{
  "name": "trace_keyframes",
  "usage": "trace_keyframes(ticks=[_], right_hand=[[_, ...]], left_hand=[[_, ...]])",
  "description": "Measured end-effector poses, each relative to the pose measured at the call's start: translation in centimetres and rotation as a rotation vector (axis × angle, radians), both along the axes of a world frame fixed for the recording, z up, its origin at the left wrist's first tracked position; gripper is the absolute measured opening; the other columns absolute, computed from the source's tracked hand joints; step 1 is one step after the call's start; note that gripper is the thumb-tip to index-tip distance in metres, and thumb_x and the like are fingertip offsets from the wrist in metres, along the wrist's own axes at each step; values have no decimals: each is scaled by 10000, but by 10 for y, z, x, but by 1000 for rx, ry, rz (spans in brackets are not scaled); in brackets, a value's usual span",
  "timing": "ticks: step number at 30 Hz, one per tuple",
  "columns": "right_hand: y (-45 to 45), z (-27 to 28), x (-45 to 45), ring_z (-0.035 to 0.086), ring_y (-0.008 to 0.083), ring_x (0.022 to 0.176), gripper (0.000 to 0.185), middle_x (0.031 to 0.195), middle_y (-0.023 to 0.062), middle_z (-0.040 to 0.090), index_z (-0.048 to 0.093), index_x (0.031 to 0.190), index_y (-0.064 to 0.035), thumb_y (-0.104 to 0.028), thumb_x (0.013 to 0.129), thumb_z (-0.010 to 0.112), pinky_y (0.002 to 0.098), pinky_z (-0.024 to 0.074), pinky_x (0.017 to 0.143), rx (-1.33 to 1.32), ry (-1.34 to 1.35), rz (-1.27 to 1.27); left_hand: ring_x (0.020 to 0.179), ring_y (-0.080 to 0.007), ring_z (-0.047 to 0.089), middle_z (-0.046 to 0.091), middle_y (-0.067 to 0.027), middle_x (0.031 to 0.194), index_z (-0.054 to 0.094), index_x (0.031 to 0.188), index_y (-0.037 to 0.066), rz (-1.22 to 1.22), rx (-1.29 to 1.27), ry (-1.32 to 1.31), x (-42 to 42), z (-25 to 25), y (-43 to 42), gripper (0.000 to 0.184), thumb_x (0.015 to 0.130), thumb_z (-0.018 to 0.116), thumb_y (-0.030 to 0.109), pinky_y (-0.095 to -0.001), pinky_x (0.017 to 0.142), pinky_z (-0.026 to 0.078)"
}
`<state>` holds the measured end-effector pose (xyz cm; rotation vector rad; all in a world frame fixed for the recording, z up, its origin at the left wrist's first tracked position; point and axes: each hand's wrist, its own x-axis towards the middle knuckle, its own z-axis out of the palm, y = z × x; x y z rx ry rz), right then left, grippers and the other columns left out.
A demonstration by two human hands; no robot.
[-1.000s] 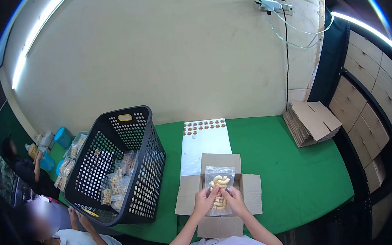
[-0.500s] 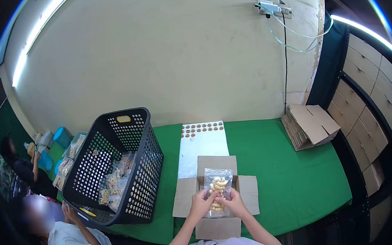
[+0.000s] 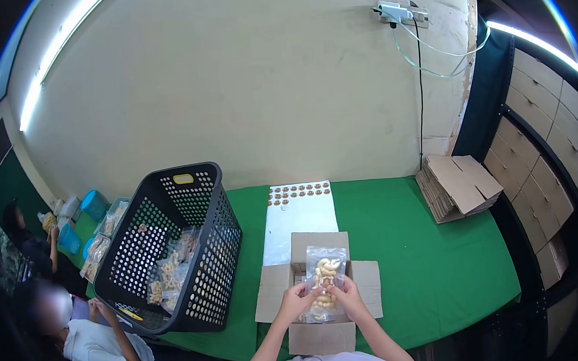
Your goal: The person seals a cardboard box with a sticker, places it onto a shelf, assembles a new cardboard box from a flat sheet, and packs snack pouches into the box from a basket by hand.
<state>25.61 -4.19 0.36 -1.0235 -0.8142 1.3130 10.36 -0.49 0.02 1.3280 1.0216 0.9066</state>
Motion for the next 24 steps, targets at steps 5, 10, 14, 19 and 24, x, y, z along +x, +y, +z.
trace_keyframes(ticks=[5, 10, 14, 19, 24], right_hand=[[2, 19, -5, 586, 103, 859, 262, 971, 57, 616, 545, 1052, 7, -81, 818, 622, 248, 479, 748, 2, -45, -6], [1, 2, -6, 592, 104, 846, 234, 945, 54, 627, 562, 1022, 9, -94, 823, 626, 252, 484, 742, -8, -60, -3], [1, 0, -6, 592, 108, 850, 243, 956, 54, 624, 557, 1033, 5, -108, 829, 624, 253, 482, 748, 17, -30, 6], [0, 11, -15, 579, 103, 878, 267, 983, 43, 608, 539, 1063, -4, -138, 845, 612, 257, 473, 772, 5, 29, -50], [-3, 19, -14, 569, 95, 890, 274, 993, 33, 602, 537, 1077, -9, -165, 860, 595, 257, 468, 775, -4, 34, 35]], left_hand=[[482, -7, 397, 479, 74, 577, 612, 992, 8, -14, -36, -35, 3, -17, -4, 327, 795, 677, 260, -186, 415, 287], [526, -5, 426, 524, 53, 653, 566, 1082, -19, 18, -147, -110, 4, 0, -13, 392, 803, 665, 238, -176, 437, 303], [594, -17, 480, 572, 22, 753, 547, 1096, -22, 185, -123, -196, 14, -11, -18, 393, 813, 650, 230, -165, 483, 357], [672, -43, 540, 602, -3, 803, 554, 1075, -21, 114, -180, -169, 8, 0, -15, 380, 822, 643, 248, -185, 549, 430], [639, -22, 503, 585, 18, 758, 600, 947, -12, 47, -70, -154, 1, 4, -9, 273, 827, 644, 229, -173, 522, 396]])
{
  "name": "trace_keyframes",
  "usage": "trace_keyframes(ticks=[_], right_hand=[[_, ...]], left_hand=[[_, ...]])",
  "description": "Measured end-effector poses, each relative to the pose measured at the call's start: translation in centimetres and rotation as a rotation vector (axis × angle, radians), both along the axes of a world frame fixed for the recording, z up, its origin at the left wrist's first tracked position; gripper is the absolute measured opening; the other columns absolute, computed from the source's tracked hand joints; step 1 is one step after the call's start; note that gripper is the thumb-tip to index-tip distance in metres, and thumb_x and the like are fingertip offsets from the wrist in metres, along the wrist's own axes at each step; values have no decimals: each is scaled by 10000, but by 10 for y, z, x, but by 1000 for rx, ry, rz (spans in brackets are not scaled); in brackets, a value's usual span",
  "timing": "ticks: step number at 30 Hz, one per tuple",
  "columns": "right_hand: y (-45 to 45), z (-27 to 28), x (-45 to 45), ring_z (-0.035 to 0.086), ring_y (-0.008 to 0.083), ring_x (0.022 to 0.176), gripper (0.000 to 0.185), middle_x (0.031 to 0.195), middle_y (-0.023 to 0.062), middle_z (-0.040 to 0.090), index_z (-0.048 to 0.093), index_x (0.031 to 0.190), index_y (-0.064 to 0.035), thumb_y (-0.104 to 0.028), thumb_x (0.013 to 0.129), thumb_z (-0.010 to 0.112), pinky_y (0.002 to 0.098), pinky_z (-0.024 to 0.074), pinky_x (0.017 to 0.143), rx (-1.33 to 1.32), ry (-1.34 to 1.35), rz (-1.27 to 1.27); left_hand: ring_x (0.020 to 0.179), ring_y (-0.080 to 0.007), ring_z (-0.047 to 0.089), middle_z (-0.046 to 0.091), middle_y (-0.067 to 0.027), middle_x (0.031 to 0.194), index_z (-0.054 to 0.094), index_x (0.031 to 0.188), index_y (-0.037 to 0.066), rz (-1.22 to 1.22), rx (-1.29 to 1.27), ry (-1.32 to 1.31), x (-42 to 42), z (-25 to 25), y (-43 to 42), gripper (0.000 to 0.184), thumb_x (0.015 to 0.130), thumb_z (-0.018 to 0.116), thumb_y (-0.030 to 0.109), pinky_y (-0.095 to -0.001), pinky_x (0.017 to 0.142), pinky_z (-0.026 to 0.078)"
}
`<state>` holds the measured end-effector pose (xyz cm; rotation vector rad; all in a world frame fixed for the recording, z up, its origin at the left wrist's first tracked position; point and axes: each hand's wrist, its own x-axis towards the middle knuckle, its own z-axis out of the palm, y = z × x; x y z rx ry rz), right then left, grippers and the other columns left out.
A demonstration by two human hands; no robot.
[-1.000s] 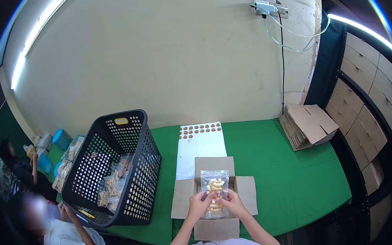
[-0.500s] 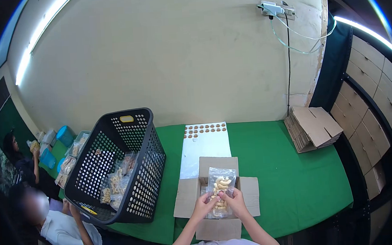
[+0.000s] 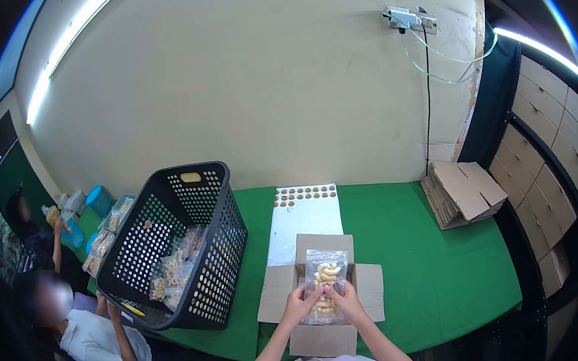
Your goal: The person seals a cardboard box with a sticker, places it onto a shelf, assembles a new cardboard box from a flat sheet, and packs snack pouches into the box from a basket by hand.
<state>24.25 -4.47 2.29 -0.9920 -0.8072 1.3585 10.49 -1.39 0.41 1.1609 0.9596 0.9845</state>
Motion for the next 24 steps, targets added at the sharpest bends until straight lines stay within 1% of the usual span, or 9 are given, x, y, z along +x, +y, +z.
trace_keyframes(ticks=[2, 5, 8, 11, 14, 16, 19, 22, 24], right_hand=[[0, -6, 0, 569, 92, 885, 265, 989, 32, 605, 546, 1072, -8, -164, 863, 591, 254, 468, 769, 5, -14, -6], [1, -14, 2, 569, 87, 868, 245, 972, 34, 612, 564, 1052, -3, -159, 865, 586, 248, 469, 753, 24, -52, -37], [3, -15, 3, 570, 82, 845, 227, 949, 36, 620, 580, 1028, 2, -157, 867, 583, 244, 469, 732, 18, -89, -46], [2, -19, 3, 572, 80, 822, 219, 931, 35, 624, 586, 1014, 6, -159, 870, 577, 241, 470, 715, 18, -117, -25], [2, -21, 3, 573, 79, 812, 223, 926, 37, 626, 590, 1009, 10, -166, 871, 576, 238, 471, 704, 7, -154, 21], [0, -23, 1, 571, 77, 808, 234, 921, 43, 627, 597, 1000, 12, -180, 868, 583, 236, 472, 694, -3, -186, 27], [1, -28, 1, 575, 82, 803, 238, 919, 40, 628, 596, 1004, 12, -185, 872, 577, 237, 474, 695, -44, -144, 57], [0, -23, 2, 570, 79, 830, 233, 956, 35, 617, 575, 1039, 7, -164, 882, 559, 239, 475, 726, -61, -104, 126], [-1, -17, 1, 566, 82, 856, 253, 979, 34, 608, 558, 1065, 2, -155, 868, 578, 242, 474, 739, -83, -72, 143]], left_hand=[[617, -13, 475, 569, 33, 731, 611, 895, -3, 54, 50, -80, 5, 8, -2, 224, 832, 641, 210, -167, 508, 371], [719, -39, 547, 604, 0, 807, 604, 938, 2, -17, 65, 64, -4, -8, 1, 162, 858, 595, 142, -185, 617, 444], [737, -46, 552, 603, 1, 815, 600, 955, 5, -51, 16, 54, -4, -2, 0, 189, 853, 605, 164, -193, 644, 451], [746, -52, 556, 607, -6, 837, 593, 974, 2, -38, -76, -45, -2, -3, -1, 224, 850, 613, 187, -200, 654, 455], [690, -29, 534, 609, 8, 796, 606, 949, -5, 86, -3, -135, 7, 5, -3, 233, 833, 639, 195, -182, 590, 435], [685, -30, 537, 614, -1, 804, 606, 958, -10, 71, 32, -77, 3, 0, -2, 249, 828, 645, 199, -182, 583, 435], [666, -27, 532, 615, -2, 797, 608, 952, -13, 58, 51, -31, -2, -2, -2, 257, 823, 653, 204, -179, 564, 429], [652, -22, 523, 611, 4, 780, 611, 935, -14, 63, 55, -7, -5, -7, -3, 257, 819, 659, 210, -173, 546, 418], [645, -20, 518, 607, 8, 768, 612, 927, -14, 75, 73, -15, -4, -10, -2, 259, 815, 663, 214, -171, 538, 412]])
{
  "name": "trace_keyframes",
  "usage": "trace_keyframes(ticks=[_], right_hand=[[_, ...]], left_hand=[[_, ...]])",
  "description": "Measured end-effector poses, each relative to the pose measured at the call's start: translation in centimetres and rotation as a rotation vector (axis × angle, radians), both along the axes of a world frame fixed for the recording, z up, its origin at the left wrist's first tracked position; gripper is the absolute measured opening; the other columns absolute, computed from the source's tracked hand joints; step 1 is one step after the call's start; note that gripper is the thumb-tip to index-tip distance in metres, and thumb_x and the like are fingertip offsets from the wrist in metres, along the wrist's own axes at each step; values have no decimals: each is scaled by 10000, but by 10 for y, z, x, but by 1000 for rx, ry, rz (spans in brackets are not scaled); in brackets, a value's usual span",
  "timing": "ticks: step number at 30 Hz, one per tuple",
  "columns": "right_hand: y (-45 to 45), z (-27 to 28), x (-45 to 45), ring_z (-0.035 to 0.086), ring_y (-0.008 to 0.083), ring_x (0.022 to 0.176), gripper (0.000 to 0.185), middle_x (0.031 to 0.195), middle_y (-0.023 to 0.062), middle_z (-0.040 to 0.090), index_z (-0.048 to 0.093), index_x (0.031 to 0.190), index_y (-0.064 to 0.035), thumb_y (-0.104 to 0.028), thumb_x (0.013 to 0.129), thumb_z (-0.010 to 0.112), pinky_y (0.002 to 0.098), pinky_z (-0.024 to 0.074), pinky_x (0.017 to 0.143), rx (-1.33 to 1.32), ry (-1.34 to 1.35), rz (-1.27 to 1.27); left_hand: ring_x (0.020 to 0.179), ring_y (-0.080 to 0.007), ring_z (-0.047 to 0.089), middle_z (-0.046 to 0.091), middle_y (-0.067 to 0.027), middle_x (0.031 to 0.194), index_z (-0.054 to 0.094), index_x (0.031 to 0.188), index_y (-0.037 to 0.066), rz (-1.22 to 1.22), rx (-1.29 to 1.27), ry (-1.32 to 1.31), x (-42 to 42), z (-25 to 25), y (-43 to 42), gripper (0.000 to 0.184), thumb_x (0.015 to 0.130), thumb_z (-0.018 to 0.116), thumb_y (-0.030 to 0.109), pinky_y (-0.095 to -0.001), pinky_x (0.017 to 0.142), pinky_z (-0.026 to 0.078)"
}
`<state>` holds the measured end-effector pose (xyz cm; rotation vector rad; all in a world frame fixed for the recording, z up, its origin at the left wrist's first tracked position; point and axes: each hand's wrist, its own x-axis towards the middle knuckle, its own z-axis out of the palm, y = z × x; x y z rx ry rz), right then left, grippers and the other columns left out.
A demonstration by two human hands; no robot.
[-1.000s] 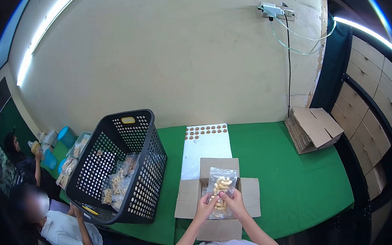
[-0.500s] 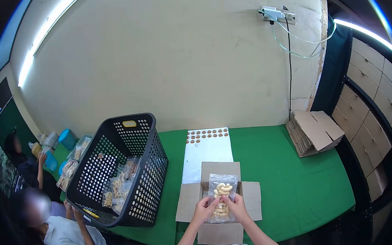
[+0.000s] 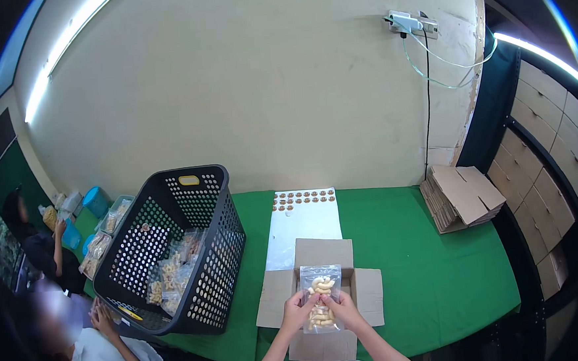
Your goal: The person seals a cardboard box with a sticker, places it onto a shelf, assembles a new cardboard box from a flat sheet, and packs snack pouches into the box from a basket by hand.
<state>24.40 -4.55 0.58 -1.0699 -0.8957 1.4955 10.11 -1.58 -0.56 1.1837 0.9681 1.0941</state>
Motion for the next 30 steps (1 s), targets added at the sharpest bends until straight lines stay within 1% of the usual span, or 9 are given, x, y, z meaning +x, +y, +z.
trace_keyframes(ticks=[5, 8, 11, 13, 16, 19, 25, 27, 30], right_hand=[[-3, 8, 3, 557, 97, 903, 355, 1020, 39, 587, 510, 1123, -3, -141, 821, 637, 254, 473, 772, 80, -40, 83], [-1, 6, 5, 556, 109, 918, 389, 1030, 48, 581, 501, 1133, -2, -140, 804, 656, 266, 473, 790, 81, -44, 86], [-2, -4, 1, 558, 104, 915, 384, 1027, 39, 584, 502, 1131, 0, -129, 803, 655, 265, 462, 801, 75, -60, 117], [-3, -4, -2, 560, 103, 907, 373, 1024, 43, 585, 513, 1116, -1, -132, 799, 660, 263, 464, 792, 47, -40, 170], [-1, 5, 1, 567, 100, 887, 341, 1011, 52, 595, 536, 1077, 0, -132, 793, 669, 252, 465, 774, 140, -122, 131], [3, 16, -2, 569, 99, 878, 323, 1000, 58, 603, 550, 1056, 0, -125, 787, 677, 248, 462, 770, 83, 40, -62], [9, 5, -12, 574, 86, 829, 198, 897, 35, 624, 593, 935, -11, -120, 790, 675, 236, 459, 736, 181, 33, -302], [13, 5, -5, 576, 86, 812, 160, 869, 30, 627, 602, 894, -16, -113, 789, 675, 231, 458, 726, 171, 28, -294], [14, 9, -1, 576, 84, 781, 133, 842, 27, 631, 612, 861, -21, -105, 783, 679, 227, 457, 709, 138, 48, -263]], left_hand=[[682, -32, 529, 604, 5, 771, 611, 925, -4, 13, -15, -14, 1, -4, 10, 244, 808, 669, 202, -185, 574, 426], [744, -49, 545, 609, -10, 803, 611, 923, -1, 26, -12, -177, 11, 25, 8, 228, 815, 657, 195, -204, 630, 439], [794, -64, 555, 614, -21, 833, 612, 934, -1, 87, -116, -244, 11, 36, 17, 235, 825, 641, 205, -215, 675, 447], [775, -69, 560, 618, -23, 831, 616, 939, -3, 71, -105, -148, 4, 33, 25, 248, 830, 635, 219, -213, 676, 450], [761, -76, 569, 628, -31, 836, 623, 941, -3, 27, -72, -104, 2, 32, 27, 239, 834, 630, 211, -212, 674, 455], [760, -81, 580, 637, -42, 846, 628, 930, -5, -25, -42, -90, 6, 32, 20, 209, 836, 627, 182, -213, 671, 460], [759, -88, 594, 648, -58, 854, 642, 904, -13, -36, 80, 8, 7, 36, 16, 170, 826, 632, 138, -223, 671, 470], [746, -84, 592, 651, -58, 837, 649, 894, -14, -21, 154, 102, 6, 33, 16, 164, 823, 633, 133, -223, 658, 468], [766, -92, 594, 645, -59, 834, 636, 905, -32, -10, 41, 134, 6, 31, 12, 173, 829, 625, 123, -223, 681, 476]])
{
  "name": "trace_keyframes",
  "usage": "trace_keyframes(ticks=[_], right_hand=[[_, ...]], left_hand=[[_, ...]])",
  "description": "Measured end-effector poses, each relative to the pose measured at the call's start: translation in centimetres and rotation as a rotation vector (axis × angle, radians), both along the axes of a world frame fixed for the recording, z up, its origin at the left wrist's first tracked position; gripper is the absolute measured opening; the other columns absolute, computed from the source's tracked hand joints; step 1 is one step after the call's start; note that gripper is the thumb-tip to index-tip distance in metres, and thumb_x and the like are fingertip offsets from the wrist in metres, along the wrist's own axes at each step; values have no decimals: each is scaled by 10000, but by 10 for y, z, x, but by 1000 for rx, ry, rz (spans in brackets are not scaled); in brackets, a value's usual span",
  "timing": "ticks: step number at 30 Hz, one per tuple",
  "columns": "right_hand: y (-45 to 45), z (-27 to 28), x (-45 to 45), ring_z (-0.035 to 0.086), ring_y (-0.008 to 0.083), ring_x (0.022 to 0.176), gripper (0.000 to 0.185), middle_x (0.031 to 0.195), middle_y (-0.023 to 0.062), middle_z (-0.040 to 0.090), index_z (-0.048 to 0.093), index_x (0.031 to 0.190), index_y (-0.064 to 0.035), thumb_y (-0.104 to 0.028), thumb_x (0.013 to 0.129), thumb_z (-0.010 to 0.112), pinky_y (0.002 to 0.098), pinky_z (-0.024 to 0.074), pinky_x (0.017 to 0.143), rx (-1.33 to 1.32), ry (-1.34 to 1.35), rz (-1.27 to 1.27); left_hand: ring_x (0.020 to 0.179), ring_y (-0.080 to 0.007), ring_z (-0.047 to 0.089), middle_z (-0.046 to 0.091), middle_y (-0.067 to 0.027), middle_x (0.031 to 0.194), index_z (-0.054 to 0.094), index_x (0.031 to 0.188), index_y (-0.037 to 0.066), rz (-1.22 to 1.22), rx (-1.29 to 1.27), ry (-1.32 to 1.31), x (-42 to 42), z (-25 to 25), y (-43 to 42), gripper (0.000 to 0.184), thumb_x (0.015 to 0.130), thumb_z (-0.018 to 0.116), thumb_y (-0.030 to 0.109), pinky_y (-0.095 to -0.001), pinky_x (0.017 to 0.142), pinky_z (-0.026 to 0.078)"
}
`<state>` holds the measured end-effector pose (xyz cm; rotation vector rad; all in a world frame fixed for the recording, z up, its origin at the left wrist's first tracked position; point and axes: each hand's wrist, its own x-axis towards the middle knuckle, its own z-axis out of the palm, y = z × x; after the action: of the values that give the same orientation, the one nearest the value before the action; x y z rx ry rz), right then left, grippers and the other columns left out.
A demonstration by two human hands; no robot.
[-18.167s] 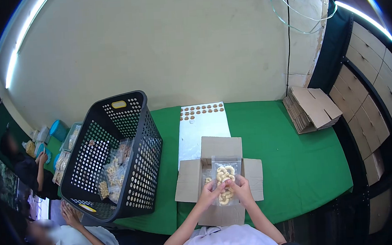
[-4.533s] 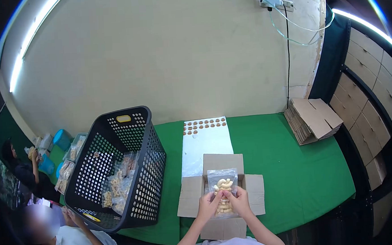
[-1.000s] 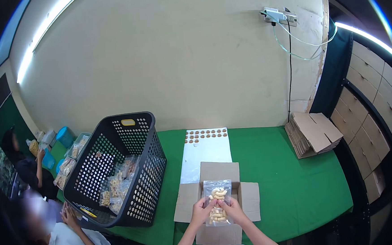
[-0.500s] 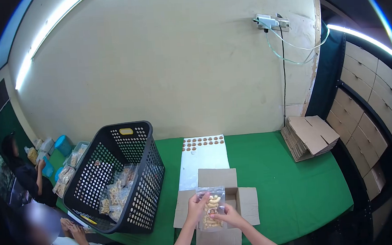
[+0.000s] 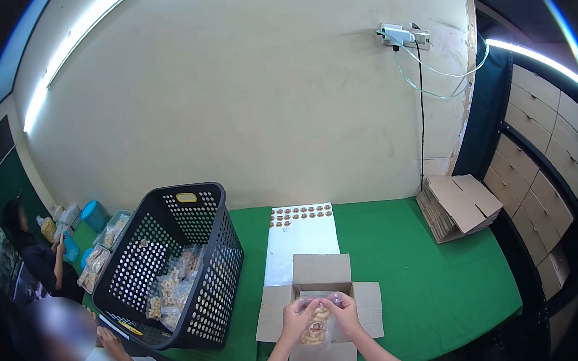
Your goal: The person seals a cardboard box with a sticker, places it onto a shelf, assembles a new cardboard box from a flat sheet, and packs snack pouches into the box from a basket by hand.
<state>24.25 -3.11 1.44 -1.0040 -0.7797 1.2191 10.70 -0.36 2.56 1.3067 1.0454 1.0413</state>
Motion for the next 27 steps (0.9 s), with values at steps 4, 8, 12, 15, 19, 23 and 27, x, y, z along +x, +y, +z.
trace_keyframes(ticks=[4, 8, 12, 15, 19, 23, 27], right_hand=[[-3, 13, -4, 574, 81, 746, 119, 817, 27, 632, 622, 845, -22, -96, 774, 682, 226, 454, 683, -57, 84, 10], [-3, 18, -3, 573, 78, 734, 97, 794, 31, 633, 632, 829, -18, -81, 771, 677, 222, 448, 666, -36, 27, -33], [-1, 15, 3, 573, 79, 741, 87, 775, 35, 632, 636, 820, -7, -77, 778, 664, 216, 444, 666, -35, -52, -65], [-1, 13, 7, 575, 84, 755, 111, 786, 39, 637, 638, 852, 10, -88, 799, 641, 216, 445, 683, -16, -103, -40], [-2, 7, 7, 582, 95, 799, 168, 841, 56, 648, 634, 927, 36, -102, 846, 583, 225, 453, 729, 50, -144, -2], [-6, 11, 11, 576, 94, 797, 217, 844, 55, 650, 625, 1002, 32, -122, 875, 541, 233, 458, 714, 101, -248, 64], [-11, 13, 13, 558, 74, 749, 240, 875, 50, 657, 613, 1043, 17, -142, 886, 527, 220, 445, 677, 102, -330, 117]], left_hand=[[739, -82, 581, 645, -55, 824, 641, 899, -28, 8, 37, -81, 4, -6, 3, 160, 827, 624, 115, -217, 652, 465], [694, -70, 571, 649, -40, 764, 658, 864, -15, 85, 77, -3, 9, -8, 2, 146, 812, 637, 120, -222, 620, 457], [657, -63, 559, 636, -30, 697, 661, 811, -8, 163, 108, 28, 12, 2, 4, 149, 798, 652, 140, -227, 604, 447], [628, -70, 549, 621, -35, 671, 641, 773, -20, 197, 168, 92, 8, -1, 10, 175, 805, 646, 152, -227, 596, 441], [618, -80, 553, 610, -46, 657, 612, 756, -29, 218, 216, 66, 9, 4, 10, 199, 828, 618, 156, -236, 587, 439], [611, -88, 558, 601, -50, 644, 599, 762, -28, 243, 254, 96, 9, 9, 11, 217, 858, 576, 166, -247, 574, 438], [574, -91, 551, 585, -44, 615, 594, 746, -27, 265, 295, 174, 7, 15, 12, 254, 877, 547, 186, -249, 543, 432]])
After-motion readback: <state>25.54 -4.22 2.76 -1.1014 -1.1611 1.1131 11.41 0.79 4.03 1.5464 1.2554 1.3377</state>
